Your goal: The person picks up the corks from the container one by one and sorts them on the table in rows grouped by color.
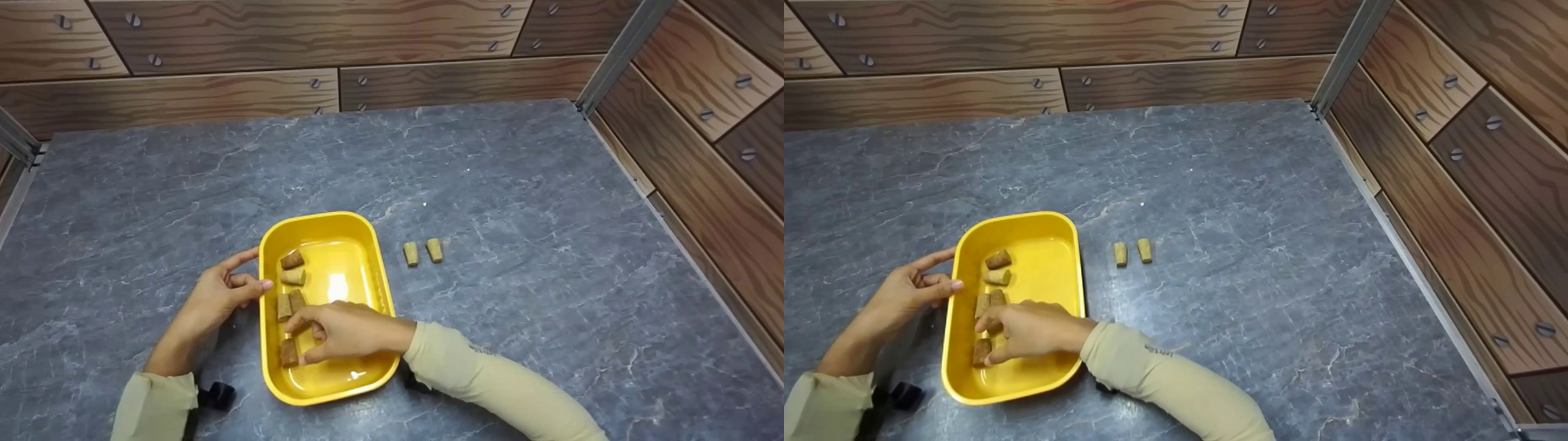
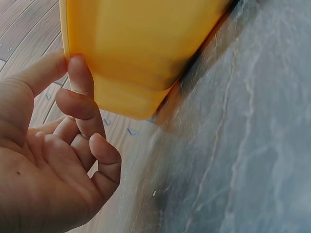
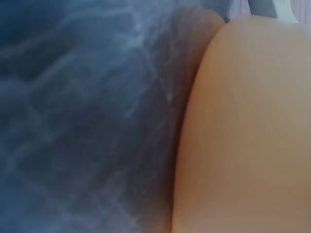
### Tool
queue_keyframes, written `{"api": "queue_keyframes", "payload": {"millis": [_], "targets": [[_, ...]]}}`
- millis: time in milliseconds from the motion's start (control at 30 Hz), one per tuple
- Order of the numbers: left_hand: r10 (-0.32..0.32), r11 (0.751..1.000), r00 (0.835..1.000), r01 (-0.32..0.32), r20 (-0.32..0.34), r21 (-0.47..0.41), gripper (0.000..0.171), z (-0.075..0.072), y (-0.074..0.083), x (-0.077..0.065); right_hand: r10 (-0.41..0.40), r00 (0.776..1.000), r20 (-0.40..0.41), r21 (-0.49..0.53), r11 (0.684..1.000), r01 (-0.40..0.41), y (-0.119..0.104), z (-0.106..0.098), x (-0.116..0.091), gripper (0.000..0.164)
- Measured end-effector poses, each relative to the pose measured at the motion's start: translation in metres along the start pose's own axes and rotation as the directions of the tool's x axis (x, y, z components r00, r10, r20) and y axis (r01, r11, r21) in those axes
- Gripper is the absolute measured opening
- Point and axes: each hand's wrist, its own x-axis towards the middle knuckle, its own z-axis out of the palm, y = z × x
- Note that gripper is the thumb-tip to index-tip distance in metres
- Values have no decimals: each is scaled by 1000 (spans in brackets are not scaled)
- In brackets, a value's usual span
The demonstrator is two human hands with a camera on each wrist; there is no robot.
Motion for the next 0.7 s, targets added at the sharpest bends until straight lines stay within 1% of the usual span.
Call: {"api": "queue_keyframes", "payload": {"millis": [133, 267, 400, 567, 700], "targets": [[12, 1000, 1000, -12, 3, 15, 70, 0, 0, 0, 27, 999, 30, -72, 997, -25, -1, 0, 1, 48], [1, 1000, 1000, -1, 0, 5, 71, 0, 0, 0, 51, 997, 51, -115, 992, -45, -2, 1, 2, 48], [-16, 1000, 1000, 16, -3, -19, 72, 1, 0, 0, 54, 997, 49, -151, 987, -46, -3, 3, 4, 47], [-17, 999, 1000, 17, 0, -30, 72, 2, 1, 0, 56, 997, 45, -205, 978, -46, -4, 6, 6, 45], [-27, 999, 1000, 27, -4, -32, 72, 1, 1, 0, 37, 999, 28, -246, 969, -29, -4, 7, 8, 40]]}}
